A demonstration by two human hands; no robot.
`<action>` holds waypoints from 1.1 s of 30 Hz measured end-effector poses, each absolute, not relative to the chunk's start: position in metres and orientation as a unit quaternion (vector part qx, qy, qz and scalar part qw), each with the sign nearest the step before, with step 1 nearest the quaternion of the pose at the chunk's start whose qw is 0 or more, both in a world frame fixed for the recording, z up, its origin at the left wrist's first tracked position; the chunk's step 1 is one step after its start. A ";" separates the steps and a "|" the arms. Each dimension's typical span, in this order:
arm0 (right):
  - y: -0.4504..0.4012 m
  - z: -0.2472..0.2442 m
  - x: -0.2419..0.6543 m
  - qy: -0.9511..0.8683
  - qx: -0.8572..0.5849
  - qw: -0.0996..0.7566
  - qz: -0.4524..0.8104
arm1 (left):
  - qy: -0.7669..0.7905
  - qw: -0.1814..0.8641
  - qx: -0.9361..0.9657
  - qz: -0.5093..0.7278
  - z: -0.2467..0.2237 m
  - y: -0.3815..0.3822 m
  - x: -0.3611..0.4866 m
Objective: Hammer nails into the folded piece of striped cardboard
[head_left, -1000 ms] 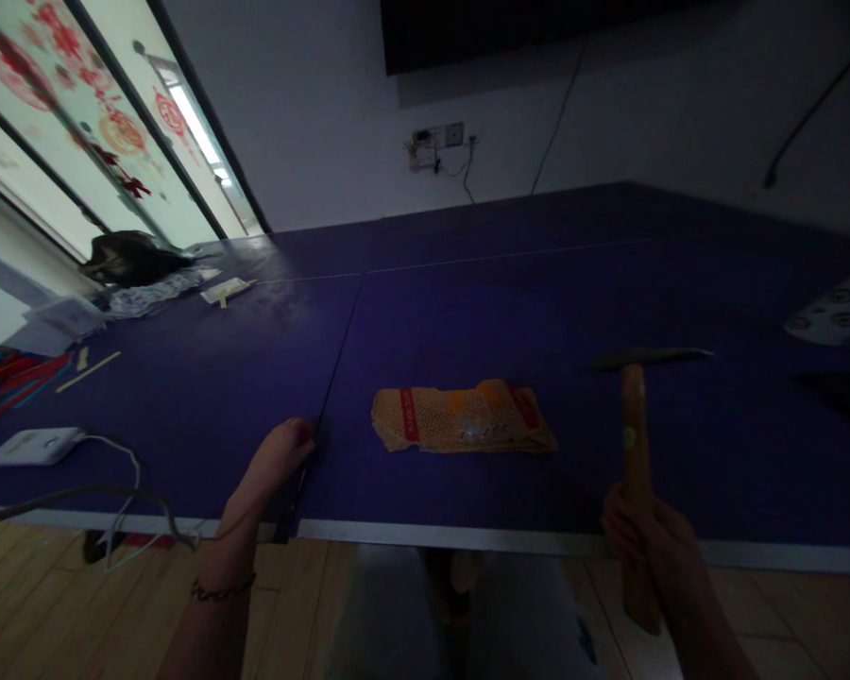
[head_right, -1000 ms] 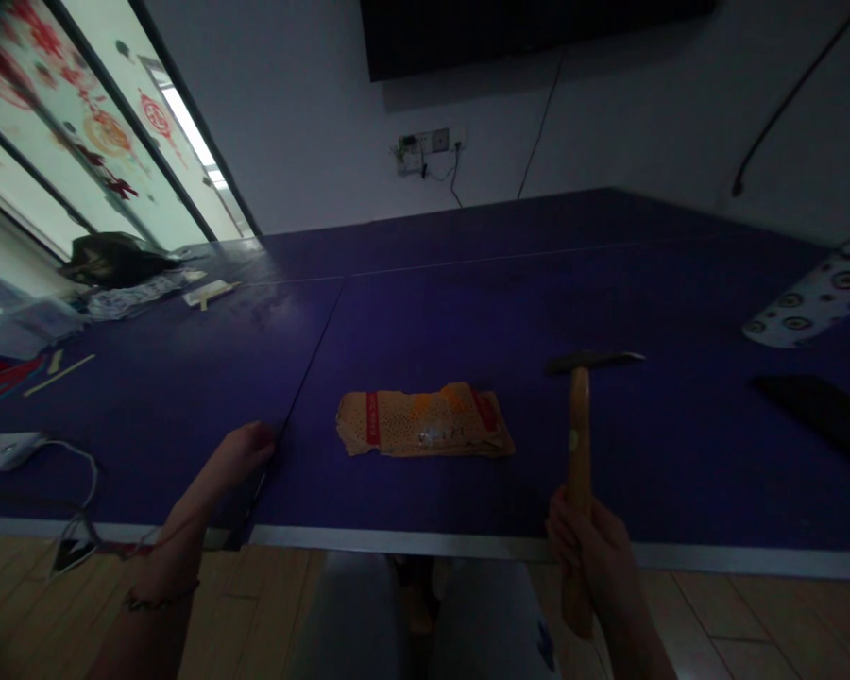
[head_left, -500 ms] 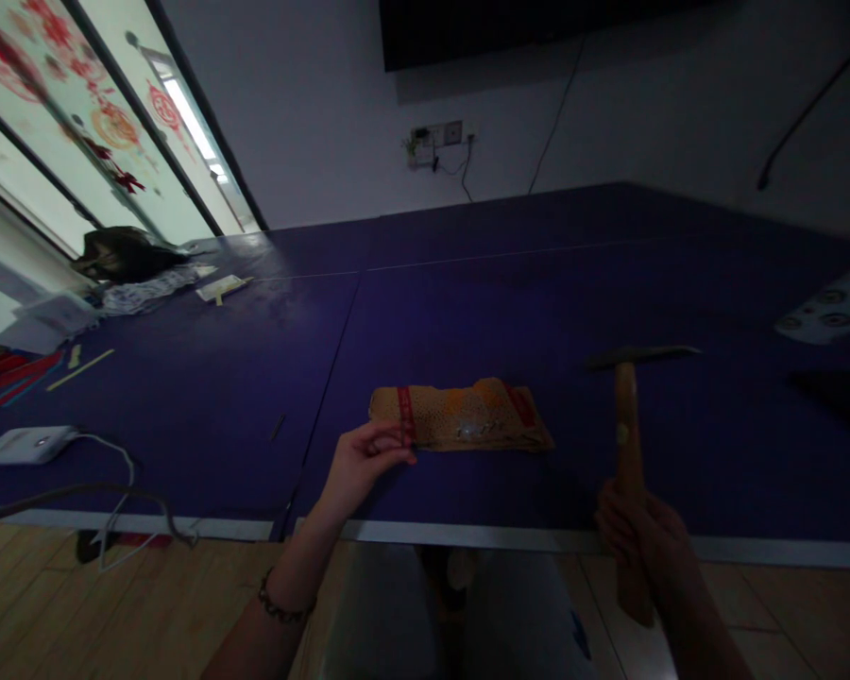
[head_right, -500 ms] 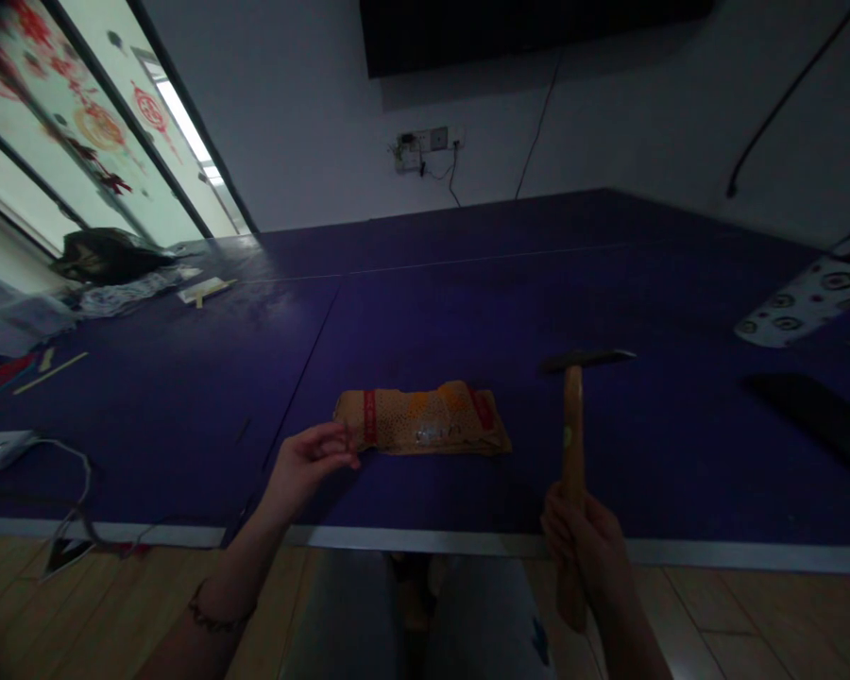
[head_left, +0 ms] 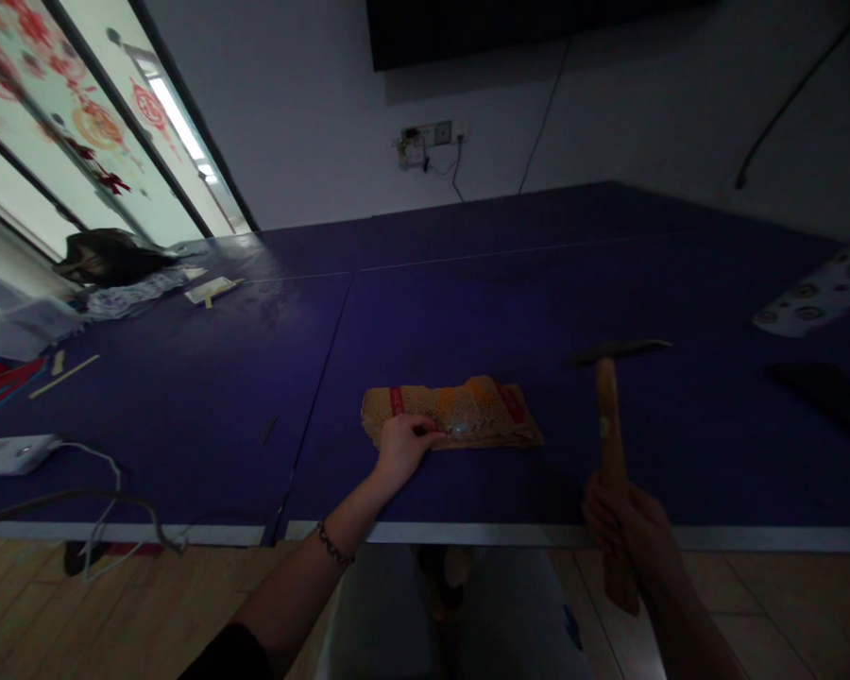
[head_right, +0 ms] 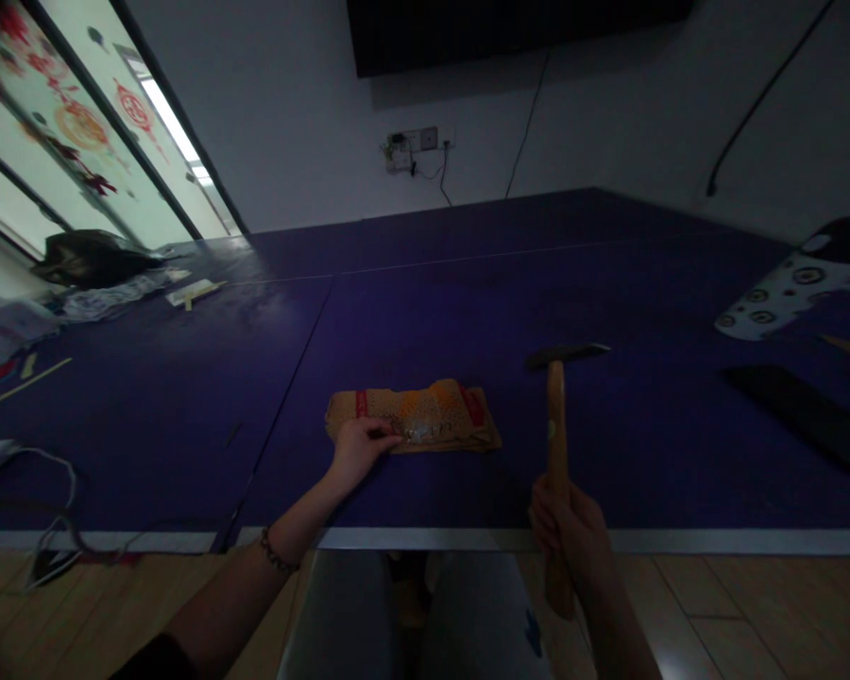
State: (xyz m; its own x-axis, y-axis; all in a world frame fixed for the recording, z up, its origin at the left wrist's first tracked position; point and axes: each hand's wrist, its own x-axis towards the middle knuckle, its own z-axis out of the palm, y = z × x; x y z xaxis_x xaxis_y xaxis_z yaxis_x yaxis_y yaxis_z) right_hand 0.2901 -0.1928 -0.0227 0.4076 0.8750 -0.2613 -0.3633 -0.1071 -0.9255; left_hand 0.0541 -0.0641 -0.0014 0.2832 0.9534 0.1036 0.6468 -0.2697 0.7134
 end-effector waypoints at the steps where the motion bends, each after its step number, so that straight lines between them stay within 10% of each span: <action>1: -0.193 -0.023 0.290 -0.229 -0.559 0.627 0.491 | 0.530 0.272 0.758 0.265 -0.002 -0.062 0.056; 33: -0.197 -0.021 0.291 -0.184 -0.587 0.620 0.487 | 0.458 0.238 0.798 0.310 -0.019 -0.058 0.053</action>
